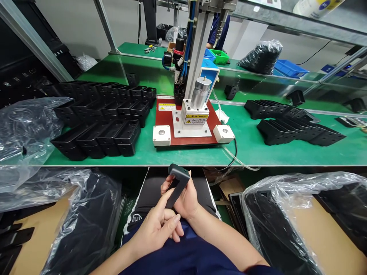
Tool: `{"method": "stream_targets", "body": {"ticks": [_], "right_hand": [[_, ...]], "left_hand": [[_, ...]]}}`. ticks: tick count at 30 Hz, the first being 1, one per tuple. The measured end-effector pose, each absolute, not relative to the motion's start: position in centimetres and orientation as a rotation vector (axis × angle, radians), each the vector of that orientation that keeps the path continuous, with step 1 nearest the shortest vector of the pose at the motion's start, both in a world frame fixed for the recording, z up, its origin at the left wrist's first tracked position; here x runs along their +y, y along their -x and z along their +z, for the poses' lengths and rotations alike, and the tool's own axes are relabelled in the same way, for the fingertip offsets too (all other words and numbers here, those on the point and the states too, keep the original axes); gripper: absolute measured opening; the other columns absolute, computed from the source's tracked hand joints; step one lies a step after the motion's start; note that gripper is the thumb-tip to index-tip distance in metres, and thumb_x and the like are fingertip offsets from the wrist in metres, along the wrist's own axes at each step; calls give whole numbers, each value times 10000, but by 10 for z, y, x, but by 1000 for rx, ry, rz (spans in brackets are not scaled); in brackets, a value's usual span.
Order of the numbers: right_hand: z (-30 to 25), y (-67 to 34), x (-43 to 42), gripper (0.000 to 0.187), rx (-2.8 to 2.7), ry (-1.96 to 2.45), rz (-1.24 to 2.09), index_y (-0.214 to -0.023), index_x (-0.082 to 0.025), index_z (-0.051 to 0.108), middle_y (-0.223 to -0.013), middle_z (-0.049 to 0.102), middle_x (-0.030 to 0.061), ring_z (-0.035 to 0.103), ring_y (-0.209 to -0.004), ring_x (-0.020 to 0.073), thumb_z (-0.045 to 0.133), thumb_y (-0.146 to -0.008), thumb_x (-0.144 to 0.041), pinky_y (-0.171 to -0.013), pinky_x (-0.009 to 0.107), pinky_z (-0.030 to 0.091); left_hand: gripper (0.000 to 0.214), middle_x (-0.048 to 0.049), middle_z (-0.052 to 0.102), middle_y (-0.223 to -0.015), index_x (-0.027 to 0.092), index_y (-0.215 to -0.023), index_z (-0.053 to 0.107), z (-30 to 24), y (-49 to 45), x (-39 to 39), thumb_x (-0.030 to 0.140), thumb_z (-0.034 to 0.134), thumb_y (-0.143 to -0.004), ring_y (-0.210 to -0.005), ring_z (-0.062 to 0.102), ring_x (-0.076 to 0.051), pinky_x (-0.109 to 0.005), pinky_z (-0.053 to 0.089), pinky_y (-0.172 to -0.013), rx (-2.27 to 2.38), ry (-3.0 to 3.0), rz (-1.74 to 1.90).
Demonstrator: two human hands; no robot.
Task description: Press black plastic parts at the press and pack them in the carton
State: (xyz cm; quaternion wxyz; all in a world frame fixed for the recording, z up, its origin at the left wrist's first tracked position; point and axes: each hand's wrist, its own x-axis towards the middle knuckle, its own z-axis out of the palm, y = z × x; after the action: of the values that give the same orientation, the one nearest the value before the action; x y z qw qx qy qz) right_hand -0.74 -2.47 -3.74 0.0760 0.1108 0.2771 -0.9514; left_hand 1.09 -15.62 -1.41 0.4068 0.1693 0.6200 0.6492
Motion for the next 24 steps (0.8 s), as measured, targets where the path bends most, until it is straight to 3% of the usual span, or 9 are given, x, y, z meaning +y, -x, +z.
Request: {"method": "stream_targets", "body": {"ticks": [4,10,16,24], "right_hand": [[-34,5,-25,705,1025,-300,-2853,-823,-173,660,-690,629,73,611,-763,254,466,-738,-846,-707,364,498],[-47,0,-25,632,1407,-251,-2851,-903,-193,682,-691,622,57,584,-689,222,406,-856,-759,-666,341,476],[-52,-8,-21,579,1758,-164,-2725,-938,-206,667,-701,575,41,459,-591,180,393,-894,-714,-581,309,398],[-44,-10,-17,614,2171,-18,-2529,-944,-198,671,-789,580,44,497,-692,192,324,-918,-704,-669,308,391]], "left_hand": [[825,-46,670,-724,126,-1478,71,-12,-12,-155,519,506,-898,-626,647,-177,-307,493,-621,1569,-362,1670],[890,-29,669,-728,109,-1467,63,-21,-13,-156,526,564,-862,-690,622,-179,-309,430,-657,1601,-329,1753],[690,-52,683,-771,115,-1386,204,-30,-8,-160,471,535,-897,-743,616,-196,-319,415,-691,1592,-413,1705],[522,-35,682,-753,151,-1293,359,-32,-7,-161,452,539,-906,-706,596,-164,-284,401,-668,1582,-427,1714]]}}
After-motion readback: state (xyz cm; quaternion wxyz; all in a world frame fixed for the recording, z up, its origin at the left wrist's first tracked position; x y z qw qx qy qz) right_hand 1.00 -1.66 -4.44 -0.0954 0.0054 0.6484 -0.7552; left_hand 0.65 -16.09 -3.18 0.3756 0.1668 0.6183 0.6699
